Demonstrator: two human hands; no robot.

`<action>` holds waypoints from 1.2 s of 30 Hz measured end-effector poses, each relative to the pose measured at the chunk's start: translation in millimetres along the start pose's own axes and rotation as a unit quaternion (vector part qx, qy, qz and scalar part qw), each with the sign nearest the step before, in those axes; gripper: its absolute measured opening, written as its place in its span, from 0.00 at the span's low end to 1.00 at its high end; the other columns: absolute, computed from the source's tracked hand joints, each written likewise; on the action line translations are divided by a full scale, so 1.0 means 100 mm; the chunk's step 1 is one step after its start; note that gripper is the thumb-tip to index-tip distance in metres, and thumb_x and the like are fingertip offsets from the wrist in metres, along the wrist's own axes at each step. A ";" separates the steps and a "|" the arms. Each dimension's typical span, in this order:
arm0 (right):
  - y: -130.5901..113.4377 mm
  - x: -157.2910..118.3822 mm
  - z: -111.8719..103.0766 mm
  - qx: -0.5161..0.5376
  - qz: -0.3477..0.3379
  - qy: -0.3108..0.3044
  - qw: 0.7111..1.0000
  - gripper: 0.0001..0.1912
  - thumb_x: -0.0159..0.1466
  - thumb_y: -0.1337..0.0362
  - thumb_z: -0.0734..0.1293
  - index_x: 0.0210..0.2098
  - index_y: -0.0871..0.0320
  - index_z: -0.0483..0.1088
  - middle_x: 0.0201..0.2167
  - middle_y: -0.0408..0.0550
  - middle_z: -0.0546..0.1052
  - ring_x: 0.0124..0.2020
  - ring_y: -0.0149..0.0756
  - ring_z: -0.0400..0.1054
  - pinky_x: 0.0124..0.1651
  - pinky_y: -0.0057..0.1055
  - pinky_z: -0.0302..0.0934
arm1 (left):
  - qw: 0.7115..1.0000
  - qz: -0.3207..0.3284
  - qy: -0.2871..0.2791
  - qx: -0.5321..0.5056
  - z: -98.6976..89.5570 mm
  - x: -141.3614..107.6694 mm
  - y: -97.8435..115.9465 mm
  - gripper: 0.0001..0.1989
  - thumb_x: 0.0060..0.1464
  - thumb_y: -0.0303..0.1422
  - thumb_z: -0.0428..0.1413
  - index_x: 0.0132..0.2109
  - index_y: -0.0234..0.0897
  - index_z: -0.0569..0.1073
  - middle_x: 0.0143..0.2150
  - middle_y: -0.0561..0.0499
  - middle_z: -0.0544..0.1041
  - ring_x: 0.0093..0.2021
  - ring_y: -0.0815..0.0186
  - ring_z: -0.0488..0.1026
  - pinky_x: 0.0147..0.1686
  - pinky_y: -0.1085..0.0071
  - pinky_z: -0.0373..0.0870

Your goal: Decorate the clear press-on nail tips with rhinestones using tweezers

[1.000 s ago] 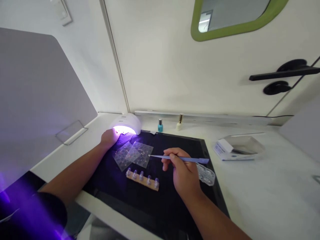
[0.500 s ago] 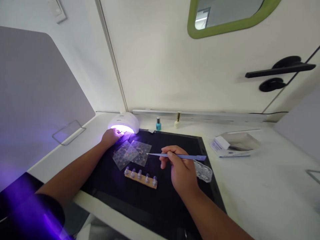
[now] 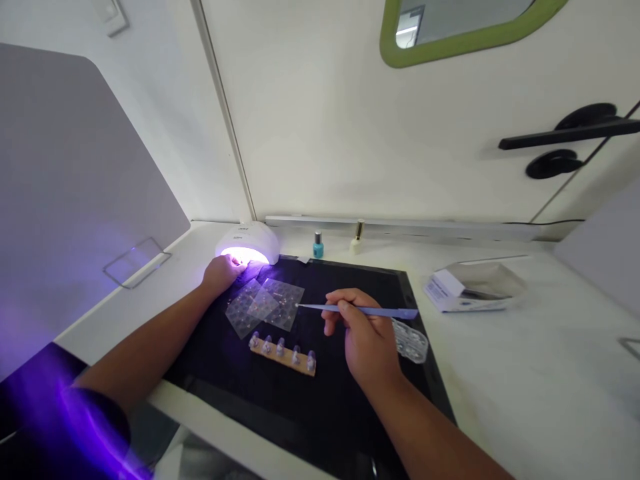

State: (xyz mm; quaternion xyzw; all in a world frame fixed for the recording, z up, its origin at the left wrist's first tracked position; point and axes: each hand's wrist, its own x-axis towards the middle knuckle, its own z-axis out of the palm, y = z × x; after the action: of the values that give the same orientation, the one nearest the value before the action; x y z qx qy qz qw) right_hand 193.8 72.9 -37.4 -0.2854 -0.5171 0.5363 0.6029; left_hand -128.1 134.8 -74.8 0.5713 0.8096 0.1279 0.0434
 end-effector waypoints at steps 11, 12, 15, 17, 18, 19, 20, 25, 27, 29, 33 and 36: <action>-0.01 0.00 0.01 0.003 0.002 0.000 1.000 0.05 0.57 0.66 0.67 0.28 0.56 0.76 0.19 0.43 0.74 0.17 0.34 0.67 0.21 0.32 0.59 | 0.999 -0.006 0.005 0.037 0.01 -0.02 0.00 0.16 0.65 0.38 0.56 0.55 0.37 0.72 0.55 0.44 0.74 0.50 0.58 0.75 0.48 0.57 0.76; -0.01 0.00 0.01 0.004 0.002 0.000 1.000 0.05 0.57 0.65 0.67 0.28 0.56 0.76 0.19 0.43 0.74 0.17 0.34 0.66 0.21 0.32 0.59 | 0.999 -0.003 0.007 0.039 0.00 -0.03 0.00 0.16 0.65 0.38 0.56 0.55 0.36 0.72 0.55 0.44 0.74 0.50 0.58 0.75 0.48 0.57 0.76; -0.01 -0.01 0.01 0.005 0.005 -0.001 1.000 0.05 0.57 0.65 0.67 0.28 0.56 0.76 0.19 0.43 0.74 0.17 0.34 0.66 0.21 0.32 0.59 | 0.999 0.010 0.020 0.044 -0.01 -0.04 -0.01 0.16 0.65 0.38 0.56 0.56 0.36 0.71 0.55 0.44 0.74 0.50 0.59 0.75 0.49 0.56 0.76; -0.01 -0.02 0.01 0.004 0.006 -0.002 1.000 0.05 0.57 0.65 0.67 0.28 0.56 0.76 0.19 0.43 0.74 0.17 0.34 0.66 0.22 0.32 0.59 | 0.998 0.020 0.029 0.047 -0.02 -0.06 0.00 0.16 0.65 0.38 0.56 0.56 0.36 0.71 0.55 0.43 0.74 0.50 0.59 0.75 0.49 0.56 0.76; -0.02 -0.02 0.01 0.004 0.006 -0.002 1.000 0.05 0.57 0.65 0.67 0.28 0.56 0.76 0.19 0.43 0.74 0.17 0.34 0.66 0.22 0.32 0.59 | 0.998 0.025 0.033 0.049 -0.02 -0.07 0.00 0.16 0.65 0.38 0.56 0.56 0.36 0.71 0.55 0.43 0.74 0.50 0.59 0.75 0.49 0.56 0.76; -0.02 -0.02 0.02 0.004 0.005 -0.001 1.000 0.05 0.57 0.65 0.67 0.27 0.56 0.76 0.19 0.43 0.74 0.17 0.33 0.66 0.22 0.32 0.59 | 0.998 0.030 0.037 0.050 -0.02 -0.08 0.01 0.16 0.65 0.38 0.56 0.56 0.36 0.72 0.55 0.43 0.74 0.50 0.59 0.75 0.49 0.56 0.76; -0.03 -0.02 0.02 0.004 0.004 0.000 1.000 0.05 0.57 0.65 0.67 0.28 0.56 0.76 0.18 0.43 0.74 0.17 0.33 0.66 0.21 0.32 0.59 | 0.997 0.035 0.040 0.052 -0.03 -0.09 0.01 0.15 0.65 0.38 0.55 0.55 0.36 0.72 0.55 0.43 0.74 0.50 0.59 0.75 0.49 0.56 0.76; -0.04 0.00 0.01 -0.003 0.001 0.001 1.000 0.05 0.57 0.65 0.67 0.27 0.57 0.76 0.18 0.43 0.74 0.17 0.33 0.66 0.21 0.32 0.59 | 0.995 0.059 0.060 0.061 -0.05 -0.20 0.03 0.15 0.65 0.38 0.55 0.55 0.37 0.72 0.56 0.43 0.73 0.51 0.59 0.74 0.50 0.56 0.75; -0.03 0.00 0.01 -0.005 0.000 0.002 1.000 0.05 0.57 0.64 0.68 0.27 0.57 0.76 0.18 0.43 0.74 0.17 0.33 0.66 0.21 0.32 0.59 | 0.994 0.067 0.066 0.064 -0.06 -0.22 0.04 0.16 0.65 0.38 0.55 0.56 0.37 0.72 0.56 0.43 0.73 0.51 0.58 0.74 0.50 0.55 0.75; -0.03 0.00 0.01 -0.006 0.001 0.003 1.000 0.04 0.57 0.64 0.68 0.28 0.57 0.76 0.17 0.43 0.73 0.16 0.33 0.66 0.21 0.32 0.59 | 0.993 0.072 0.068 0.066 -0.07 -0.23 0.05 0.16 0.65 0.38 0.55 0.56 0.37 0.71 0.56 0.43 0.73 0.51 0.58 0.74 0.50 0.55 0.75; -0.02 0.01 0.01 -0.005 0.005 0.005 1.000 0.04 0.56 0.64 0.68 0.27 0.56 0.76 0.18 0.43 0.74 0.16 0.33 0.67 0.21 0.32 0.59 | 0.992 0.076 0.069 0.070 -0.07 -0.22 0.05 0.16 0.65 0.38 0.56 0.56 0.36 0.71 0.56 0.43 0.73 0.51 0.58 0.74 0.50 0.55 0.75; -0.02 0.01 0.01 -0.003 0.005 0.006 1.000 0.05 0.57 0.65 0.67 0.27 0.56 0.76 0.18 0.43 0.74 0.17 0.34 0.66 0.21 0.32 0.59 | 0.992 0.081 0.069 0.070 -0.06 -0.21 0.04 0.16 0.65 0.38 0.55 0.56 0.36 0.71 0.57 0.43 0.73 0.52 0.58 0.74 0.50 0.55 0.75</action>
State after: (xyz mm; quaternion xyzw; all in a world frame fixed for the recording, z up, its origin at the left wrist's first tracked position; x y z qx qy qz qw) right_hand 193.8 73.0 -35.7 -0.2929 -0.5134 0.5357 0.6030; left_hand -118.4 115.9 -69.9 0.6263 0.7687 0.1136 -0.0633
